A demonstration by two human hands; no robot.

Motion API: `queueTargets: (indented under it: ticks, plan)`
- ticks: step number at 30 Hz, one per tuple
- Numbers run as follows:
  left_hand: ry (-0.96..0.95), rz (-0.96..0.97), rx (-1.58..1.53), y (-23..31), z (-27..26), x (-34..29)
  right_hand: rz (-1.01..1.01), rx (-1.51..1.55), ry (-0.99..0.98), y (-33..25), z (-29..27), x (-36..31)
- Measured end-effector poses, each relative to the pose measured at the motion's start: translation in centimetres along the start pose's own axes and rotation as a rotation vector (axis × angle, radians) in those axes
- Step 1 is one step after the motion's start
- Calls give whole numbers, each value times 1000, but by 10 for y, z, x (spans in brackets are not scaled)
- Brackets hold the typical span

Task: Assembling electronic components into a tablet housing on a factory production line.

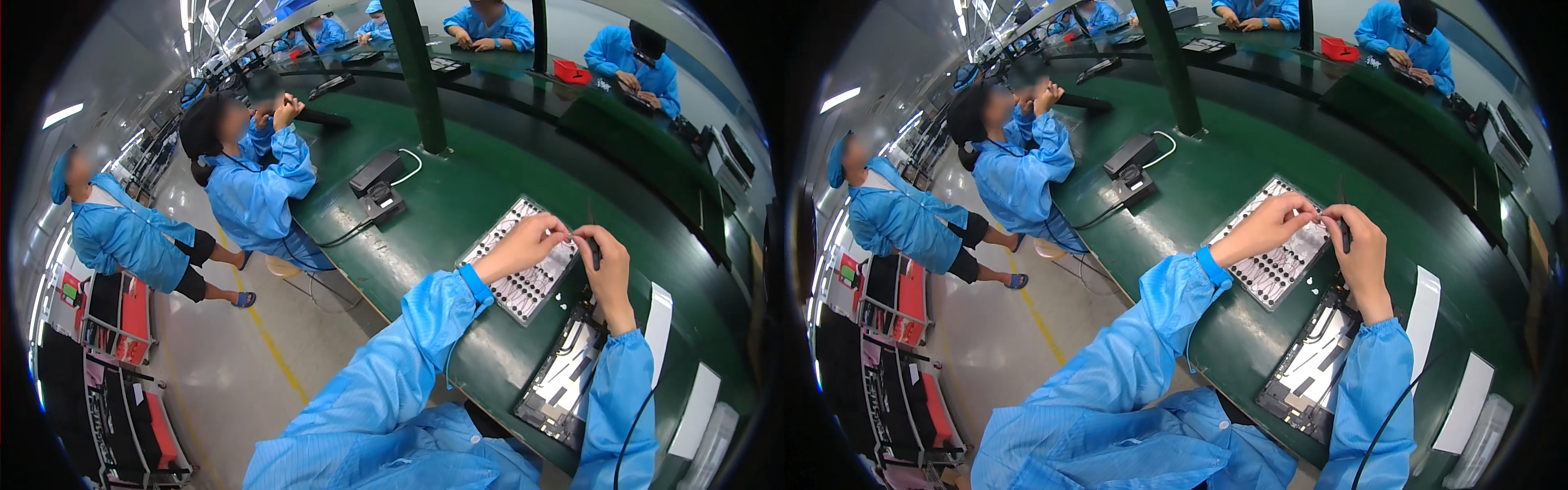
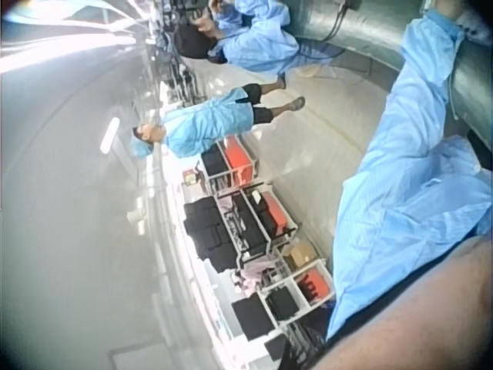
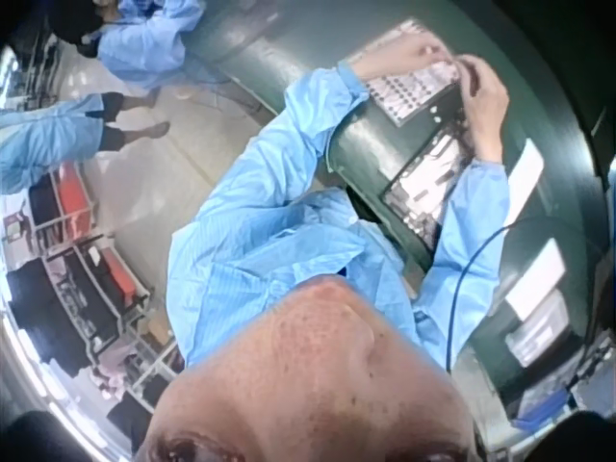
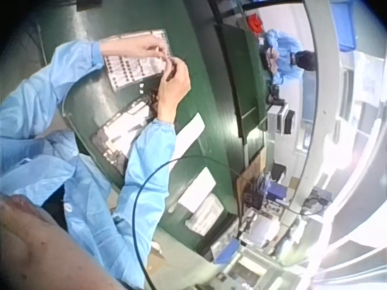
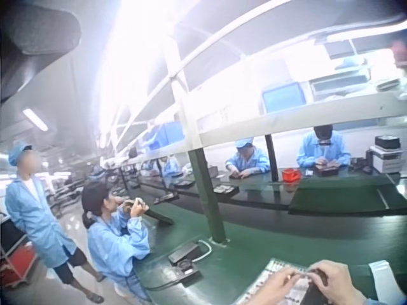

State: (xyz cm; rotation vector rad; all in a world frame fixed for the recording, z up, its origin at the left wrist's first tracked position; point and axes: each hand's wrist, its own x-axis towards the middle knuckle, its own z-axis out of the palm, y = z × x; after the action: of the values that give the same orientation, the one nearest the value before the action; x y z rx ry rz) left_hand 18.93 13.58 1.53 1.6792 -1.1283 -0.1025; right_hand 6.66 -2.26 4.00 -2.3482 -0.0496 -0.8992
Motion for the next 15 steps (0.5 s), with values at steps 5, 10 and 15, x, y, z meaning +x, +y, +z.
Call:
queueTargets:
  ticks: [5,10,15]
  plan:
    - [-126,-30,-262,19,34,-1,-20,13,-67,-17,-50,-26]
    - [-299,52,-314,51,79,-1,-115,-224,-44,-18,-100,-72]
    - [-480,-49,-319,68,104,-1,17,-101,59,-13,-117,-106]
